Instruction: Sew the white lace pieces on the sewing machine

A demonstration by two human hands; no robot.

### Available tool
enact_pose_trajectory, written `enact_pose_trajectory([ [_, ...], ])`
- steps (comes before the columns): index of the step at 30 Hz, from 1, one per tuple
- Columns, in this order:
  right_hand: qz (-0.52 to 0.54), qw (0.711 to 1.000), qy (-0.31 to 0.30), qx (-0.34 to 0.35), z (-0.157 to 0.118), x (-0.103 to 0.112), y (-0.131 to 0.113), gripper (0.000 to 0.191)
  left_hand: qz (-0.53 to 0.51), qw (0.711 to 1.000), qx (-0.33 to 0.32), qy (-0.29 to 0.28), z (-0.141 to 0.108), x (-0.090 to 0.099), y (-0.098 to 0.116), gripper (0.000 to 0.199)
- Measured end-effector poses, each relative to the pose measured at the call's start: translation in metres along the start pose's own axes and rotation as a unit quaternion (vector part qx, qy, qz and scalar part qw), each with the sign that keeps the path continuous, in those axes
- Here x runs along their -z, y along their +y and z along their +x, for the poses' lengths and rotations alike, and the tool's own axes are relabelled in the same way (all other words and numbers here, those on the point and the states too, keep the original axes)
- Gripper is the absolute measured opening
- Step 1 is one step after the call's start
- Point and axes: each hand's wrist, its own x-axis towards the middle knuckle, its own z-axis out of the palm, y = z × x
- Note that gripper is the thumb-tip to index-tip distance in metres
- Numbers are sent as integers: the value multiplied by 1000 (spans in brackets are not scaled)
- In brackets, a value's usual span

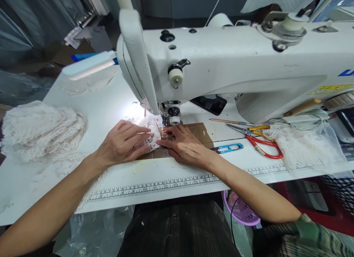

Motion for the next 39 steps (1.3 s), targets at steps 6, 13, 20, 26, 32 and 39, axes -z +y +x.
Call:
enact_pose_trajectory([
  [6,-6,1000,9,4,0,-2,1,36,29,997,16,-72,-4,-5,-6,29],
  [13,-5,1000,8,12,-1,-4,3,35,19,995,38,-90,-6,-6,-3,24],
  [20,-15,1000,0,22,0,-2,3,36,40,995,25,-91,-5,-6,-4,28],
  [26,-20,1000,-4,24,0,-3,4,37,34,994,37,-98,-4,-6,-3,33],
  [32,-17,1000,0,23,0,-3,4,36,41,990,50,-128,-3,-4,-1,32],
  [39,-17,1000,0,22,0,-2,3,36,36,994,30,-99,-7,-9,-4,32],
])
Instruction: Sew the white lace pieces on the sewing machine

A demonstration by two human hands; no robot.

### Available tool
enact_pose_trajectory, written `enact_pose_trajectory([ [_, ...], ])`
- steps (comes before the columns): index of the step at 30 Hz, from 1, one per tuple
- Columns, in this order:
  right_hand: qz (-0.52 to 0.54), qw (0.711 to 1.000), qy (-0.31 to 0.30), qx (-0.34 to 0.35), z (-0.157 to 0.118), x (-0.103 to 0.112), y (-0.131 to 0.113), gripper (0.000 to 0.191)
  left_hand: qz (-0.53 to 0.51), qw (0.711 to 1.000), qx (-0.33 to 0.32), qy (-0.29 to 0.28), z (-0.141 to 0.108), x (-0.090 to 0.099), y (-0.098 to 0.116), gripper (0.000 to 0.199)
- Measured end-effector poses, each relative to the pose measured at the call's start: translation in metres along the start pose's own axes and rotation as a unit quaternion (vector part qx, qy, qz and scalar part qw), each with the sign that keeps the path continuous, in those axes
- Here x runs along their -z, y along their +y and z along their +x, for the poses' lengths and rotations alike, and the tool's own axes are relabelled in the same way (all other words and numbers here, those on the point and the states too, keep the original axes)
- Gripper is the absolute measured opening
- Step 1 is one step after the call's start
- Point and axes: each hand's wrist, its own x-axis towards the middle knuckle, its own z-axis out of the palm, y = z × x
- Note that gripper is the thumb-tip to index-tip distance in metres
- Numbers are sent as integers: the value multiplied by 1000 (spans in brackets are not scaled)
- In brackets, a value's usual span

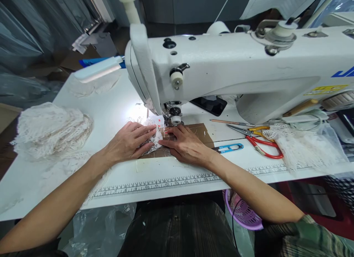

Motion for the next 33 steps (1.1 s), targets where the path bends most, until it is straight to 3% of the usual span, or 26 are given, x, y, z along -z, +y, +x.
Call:
enact_pose_trajectory([
  [5,-1,1000,-1,-2,0,0,-1,36,29,999,-4,-12,1,2,2,38],
  [19,-1,1000,0,-18,1,-1,-3,36,50,992,33,-115,3,11,6,48],
  [33,-1,1000,18,-15,0,-3,-5,35,78,993,-7,-83,4,11,10,53],
])
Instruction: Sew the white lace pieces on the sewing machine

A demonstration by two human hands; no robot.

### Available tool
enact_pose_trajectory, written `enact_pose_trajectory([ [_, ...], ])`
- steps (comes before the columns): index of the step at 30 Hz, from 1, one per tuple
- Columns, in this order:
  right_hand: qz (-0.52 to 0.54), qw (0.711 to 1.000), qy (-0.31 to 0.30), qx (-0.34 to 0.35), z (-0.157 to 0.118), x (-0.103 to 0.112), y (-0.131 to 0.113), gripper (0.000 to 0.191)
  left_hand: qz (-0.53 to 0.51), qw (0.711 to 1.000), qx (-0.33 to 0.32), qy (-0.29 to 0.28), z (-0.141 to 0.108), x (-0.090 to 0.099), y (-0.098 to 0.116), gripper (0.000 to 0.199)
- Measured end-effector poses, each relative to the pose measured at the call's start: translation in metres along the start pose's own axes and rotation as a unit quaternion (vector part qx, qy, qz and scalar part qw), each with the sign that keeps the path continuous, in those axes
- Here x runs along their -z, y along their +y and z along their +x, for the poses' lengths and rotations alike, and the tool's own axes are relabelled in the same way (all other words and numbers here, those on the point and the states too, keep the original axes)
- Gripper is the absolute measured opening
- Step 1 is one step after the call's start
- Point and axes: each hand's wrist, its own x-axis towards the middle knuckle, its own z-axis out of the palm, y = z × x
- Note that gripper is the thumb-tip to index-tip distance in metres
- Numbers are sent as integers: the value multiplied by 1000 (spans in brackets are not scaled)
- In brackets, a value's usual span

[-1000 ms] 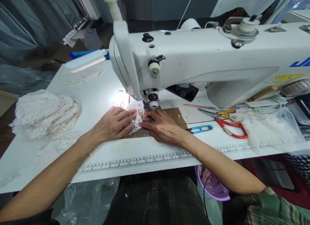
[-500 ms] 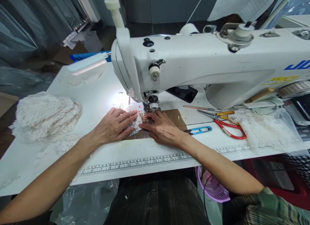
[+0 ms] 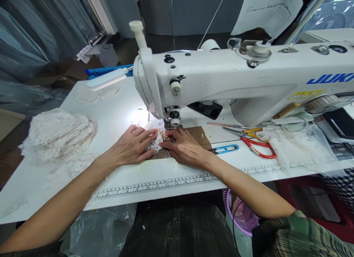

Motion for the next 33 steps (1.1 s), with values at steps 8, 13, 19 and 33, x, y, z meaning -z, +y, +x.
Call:
enact_pose_trajectory([
  [8,-3,1000,-3,-6,0,1,-1,34,-97,994,53,10,-2,-6,2,46],
  [13,1,1000,-8,-9,-1,0,0,35,-101,993,56,21,-1,-9,3,45],
  [19,24,999,7,-26,-1,-1,0,36,-102,990,62,73,2,-10,4,37],
  [33,29,998,22,-58,-1,-4,2,40,-92,995,16,28,33,-6,-12,34],
])
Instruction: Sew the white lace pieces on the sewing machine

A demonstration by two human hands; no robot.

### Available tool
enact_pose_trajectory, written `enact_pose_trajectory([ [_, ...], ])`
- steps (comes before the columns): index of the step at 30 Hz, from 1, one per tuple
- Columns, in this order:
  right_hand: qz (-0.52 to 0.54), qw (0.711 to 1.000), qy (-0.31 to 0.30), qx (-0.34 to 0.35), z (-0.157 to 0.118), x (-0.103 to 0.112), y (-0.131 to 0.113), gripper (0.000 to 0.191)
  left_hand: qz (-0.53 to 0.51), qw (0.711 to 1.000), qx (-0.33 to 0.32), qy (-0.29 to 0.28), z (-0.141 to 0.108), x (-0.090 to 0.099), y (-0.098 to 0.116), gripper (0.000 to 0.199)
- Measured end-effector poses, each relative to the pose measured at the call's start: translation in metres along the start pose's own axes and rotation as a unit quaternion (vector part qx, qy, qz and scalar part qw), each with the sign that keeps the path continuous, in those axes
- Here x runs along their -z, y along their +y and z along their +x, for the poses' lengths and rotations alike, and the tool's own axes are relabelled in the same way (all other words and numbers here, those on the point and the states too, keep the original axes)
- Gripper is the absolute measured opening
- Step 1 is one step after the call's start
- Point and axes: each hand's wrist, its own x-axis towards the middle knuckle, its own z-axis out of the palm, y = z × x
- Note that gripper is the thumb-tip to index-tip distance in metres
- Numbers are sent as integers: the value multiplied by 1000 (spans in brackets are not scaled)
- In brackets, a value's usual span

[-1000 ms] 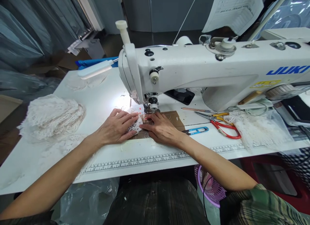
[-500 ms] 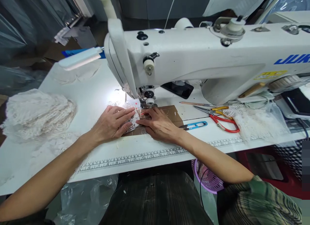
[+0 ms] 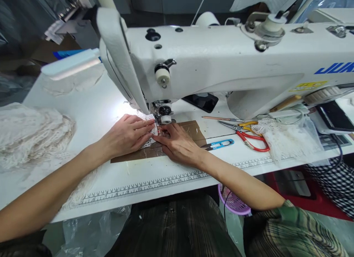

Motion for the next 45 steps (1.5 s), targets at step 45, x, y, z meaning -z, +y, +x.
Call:
enact_pose_trajectory([
  [45,33,998,42,-17,1,-5,-2,42,-13,998,-12,60,-4,-9,2,32],
])
